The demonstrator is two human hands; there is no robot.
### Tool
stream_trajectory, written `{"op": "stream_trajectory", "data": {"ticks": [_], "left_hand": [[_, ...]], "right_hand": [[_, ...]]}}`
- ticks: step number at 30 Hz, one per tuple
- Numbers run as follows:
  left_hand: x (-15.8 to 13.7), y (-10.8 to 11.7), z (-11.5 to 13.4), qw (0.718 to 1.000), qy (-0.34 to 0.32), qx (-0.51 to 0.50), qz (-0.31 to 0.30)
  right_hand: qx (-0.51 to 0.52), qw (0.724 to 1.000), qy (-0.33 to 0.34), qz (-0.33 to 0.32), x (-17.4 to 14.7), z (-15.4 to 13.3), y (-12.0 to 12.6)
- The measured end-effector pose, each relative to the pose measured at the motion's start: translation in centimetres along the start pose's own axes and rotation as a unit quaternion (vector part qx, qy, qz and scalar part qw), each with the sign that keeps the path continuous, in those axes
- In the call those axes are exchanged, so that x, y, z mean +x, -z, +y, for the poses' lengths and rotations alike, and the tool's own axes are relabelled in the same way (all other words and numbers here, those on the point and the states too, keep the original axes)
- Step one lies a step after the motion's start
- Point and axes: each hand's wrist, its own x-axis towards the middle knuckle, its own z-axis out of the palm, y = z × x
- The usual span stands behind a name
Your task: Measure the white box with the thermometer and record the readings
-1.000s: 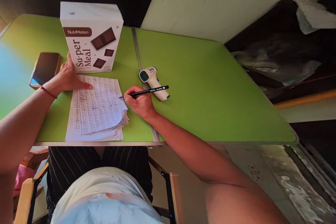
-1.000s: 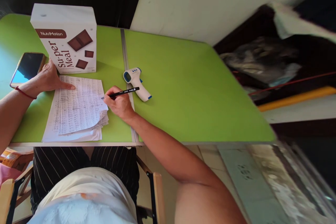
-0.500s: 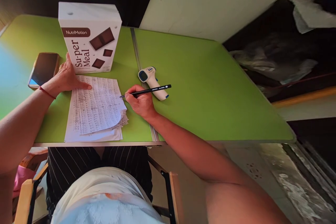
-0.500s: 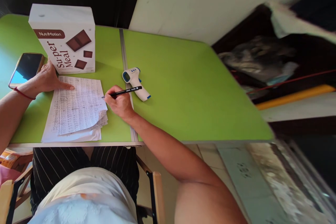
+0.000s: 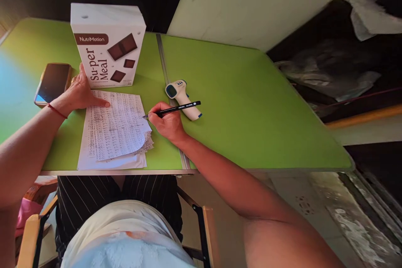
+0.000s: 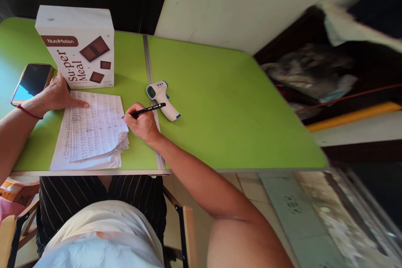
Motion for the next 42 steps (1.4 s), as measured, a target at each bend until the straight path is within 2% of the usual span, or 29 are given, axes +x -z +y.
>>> {"op": "stream_trajectory", "data": {"ticks": [5,15,23,30,38,42], "left_hand": [[-0.05,-0.01,-0.04,1.000,-0.017,-0.003,0.010],[0.08,-0.04,-0.04,1.000,0.000,0.001,0.004],[-0.21,0.09,0.44,1.000,-0.015,0.001,0.013],[0.00,-0.04,-0.25,1.000,-0.016,-0.001,0.022],[-0.11,0.08,0.24,1.000,-0.002,0.004,0.010],[-0.05,0.02,0.16,1.000,-0.019,-0.002,0.013]], "right_hand": [[0.009,0.999,-0.004,0.035,0.09,-0.02,-0.06],[-0.003,1.000,-0.006,0.006,0.06,0.03,-0.10],[-0.003,1.000,-0.005,0.003,0.09,-0.09,0.00],[-0.002,0.999,0.007,0.033,0.17,-0.07,-0.07],[0.017,1.000,-0.002,0.004,0.12,-0.08,-0.11],[0.011,1.000,-0.007,-0.007,0.12,0.02,-0.07]]}}
